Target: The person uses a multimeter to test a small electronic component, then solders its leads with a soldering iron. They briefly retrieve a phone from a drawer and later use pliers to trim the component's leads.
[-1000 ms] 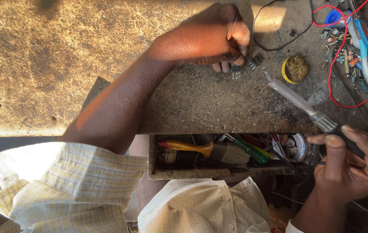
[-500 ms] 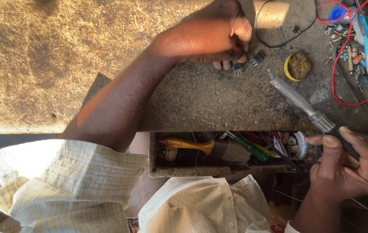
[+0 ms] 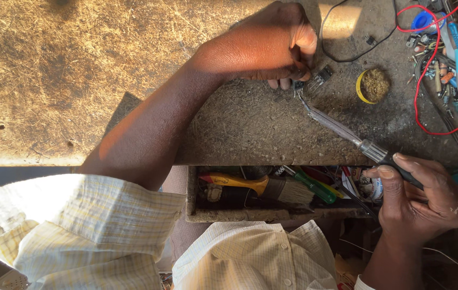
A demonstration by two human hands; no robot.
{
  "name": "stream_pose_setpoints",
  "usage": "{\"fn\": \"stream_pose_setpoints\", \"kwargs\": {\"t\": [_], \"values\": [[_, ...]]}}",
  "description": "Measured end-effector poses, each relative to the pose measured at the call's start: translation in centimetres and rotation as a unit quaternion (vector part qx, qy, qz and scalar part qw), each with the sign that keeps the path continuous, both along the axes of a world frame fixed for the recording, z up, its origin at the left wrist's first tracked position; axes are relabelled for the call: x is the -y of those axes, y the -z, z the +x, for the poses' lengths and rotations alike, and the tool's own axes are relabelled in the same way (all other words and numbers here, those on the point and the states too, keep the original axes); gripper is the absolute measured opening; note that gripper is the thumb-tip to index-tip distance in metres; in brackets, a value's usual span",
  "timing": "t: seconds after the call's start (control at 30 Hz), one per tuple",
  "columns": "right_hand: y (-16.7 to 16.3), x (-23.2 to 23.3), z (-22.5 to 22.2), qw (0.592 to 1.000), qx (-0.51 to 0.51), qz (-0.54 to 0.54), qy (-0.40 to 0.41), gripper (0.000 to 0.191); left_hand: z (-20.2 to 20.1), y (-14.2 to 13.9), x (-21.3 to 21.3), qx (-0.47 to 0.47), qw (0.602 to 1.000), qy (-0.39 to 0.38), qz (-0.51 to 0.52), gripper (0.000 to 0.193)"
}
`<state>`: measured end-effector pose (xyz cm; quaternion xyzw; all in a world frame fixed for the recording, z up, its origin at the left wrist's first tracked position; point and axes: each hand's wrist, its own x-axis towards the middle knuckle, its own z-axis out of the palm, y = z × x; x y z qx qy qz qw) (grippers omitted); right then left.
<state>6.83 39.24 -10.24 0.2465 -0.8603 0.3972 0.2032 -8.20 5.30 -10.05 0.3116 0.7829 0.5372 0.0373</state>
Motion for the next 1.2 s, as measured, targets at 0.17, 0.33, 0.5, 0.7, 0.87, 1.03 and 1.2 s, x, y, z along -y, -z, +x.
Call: {"fn": "stream_pose_setpoints", "kwargs": {"t": [0.17, 0.33, 0.5, 0.7, 0.87, 1.03, 1.2], "values": [[-0.1, -0.1, -0.3, 0.999, -0.019, 0.033, -0.016, 0.013, 0.0, 0.1, -0.1, 0.023, 1.000, -0.017, -0.013, 0.014], [-0.1, -0.4, -0.4, 0.998, -0.029, 0.052, -0.021, 0.012, -0.2, 0.4, 0.0, 0.010, 1.000, -0.007, 0.001, 0.014], [-0.6, -0.2, -0.3, 0.996, -0.041, 0.072, -0.020, 0.015, -0.3, 0.7, 0.1, -0.002, 1.000, 0.003, 0.008, 0.014], [-2.2, 0.8, 0.1, 0.984, -0.048, 0.156, 0.076, 0.025, -0.4, 0.7, -0.4, 0.041, 0.999, -0.014, -0.006, 0.014], [-3.0, 1.0, -0.3, 0.984, -0.050, 0.166, 0.041, 0.023, -0.3, 0.4, -0.5, 0.049, 0.999, -0.019, -0.004, 0.013], [-3.1, 0.3, -0.5, 0.983, -0.058, 0.172, 0.005, 0.021, -0.2, 0.3, -0.5, 0.060, 0.998, -0.020, 0.002, 0.013], [-3.1, 0.0, -0.5, 0.987, -0.039, 0.155, -0.025, 0.017, -0.2, 0.4, -0.5, 0.045, 0.999, -0.020, -0.004, 0.013]]}}
